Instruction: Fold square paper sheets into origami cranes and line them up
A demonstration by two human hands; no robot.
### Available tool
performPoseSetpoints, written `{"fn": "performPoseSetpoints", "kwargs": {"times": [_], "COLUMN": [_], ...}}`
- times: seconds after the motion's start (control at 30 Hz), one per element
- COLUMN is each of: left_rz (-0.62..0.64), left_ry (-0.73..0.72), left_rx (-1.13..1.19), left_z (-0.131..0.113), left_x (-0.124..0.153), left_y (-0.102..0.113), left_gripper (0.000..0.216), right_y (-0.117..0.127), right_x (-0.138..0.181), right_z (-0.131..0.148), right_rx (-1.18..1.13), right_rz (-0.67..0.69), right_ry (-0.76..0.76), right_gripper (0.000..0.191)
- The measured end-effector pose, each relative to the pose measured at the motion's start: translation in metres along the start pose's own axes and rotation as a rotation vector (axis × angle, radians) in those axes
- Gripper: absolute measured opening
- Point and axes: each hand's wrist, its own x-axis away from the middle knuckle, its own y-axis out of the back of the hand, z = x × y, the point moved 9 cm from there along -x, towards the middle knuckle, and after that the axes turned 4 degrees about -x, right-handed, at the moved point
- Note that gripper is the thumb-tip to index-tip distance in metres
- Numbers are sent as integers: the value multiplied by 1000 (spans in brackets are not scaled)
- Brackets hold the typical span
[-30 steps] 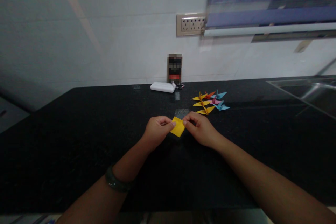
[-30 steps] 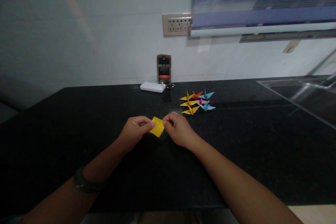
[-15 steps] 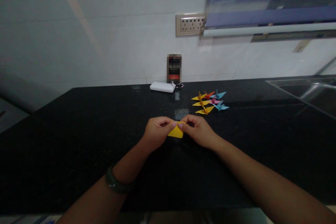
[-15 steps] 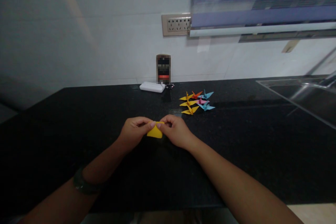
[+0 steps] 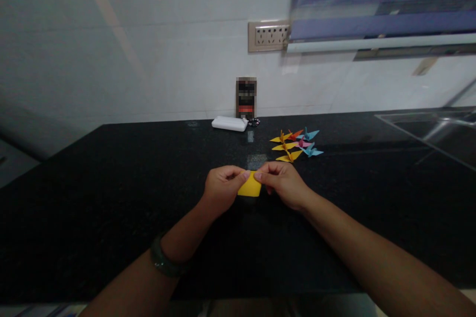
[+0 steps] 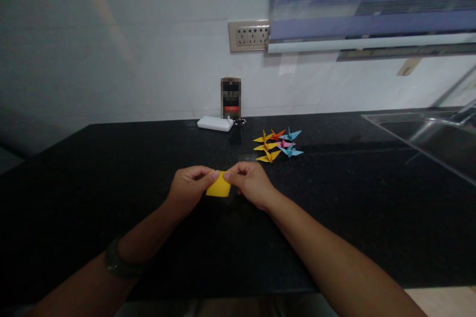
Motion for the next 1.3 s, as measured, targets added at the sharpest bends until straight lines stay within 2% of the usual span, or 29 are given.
{"fn": "performPoseSetpoints", "kwargs": {"times": [0.23, 0.5, 0.57, 0.73, 0.83, 0.93, 1.17, 1.3], "left_rz": [10, -46, 1, 256, 328, 360, 241, 67], "left_ry": [44, 76, 74, 53, 26, 3, -40, 25], "left_rx": [76, 73, 38, -64, -69, -63, -87, -84], "left_z": [2, 9, 10, 13, 12, 11, 6, 6], "left_x": [1, -1, -1, 1, 4, 5, 2, -1], "left_y": [-2, 2, -3, -28, -33, -34, -22, -6], "left_gripper": [17, 17, 17, 23, 25, 28, 28, 22], "right_y": [-3, 1, 3, 4, 0, -2, -6, -3], "right_x": [-3, -6, -5, -4, -3, -3, -2, -2], "right_z": [-6, -6, -5, 2, 6, 5, 7, 9], "right_rx": [-99, 20, 60, 196, 338, 352, 304, 363], "right_rz": [60, 10, -16, -29, 4, 15, 22, 1], "right_ry": [3, 34, 52, 139, 194, 179, 196, 208], "right_gripper": [30, 24, 21, 18, 18, 20, 19, 18]}}
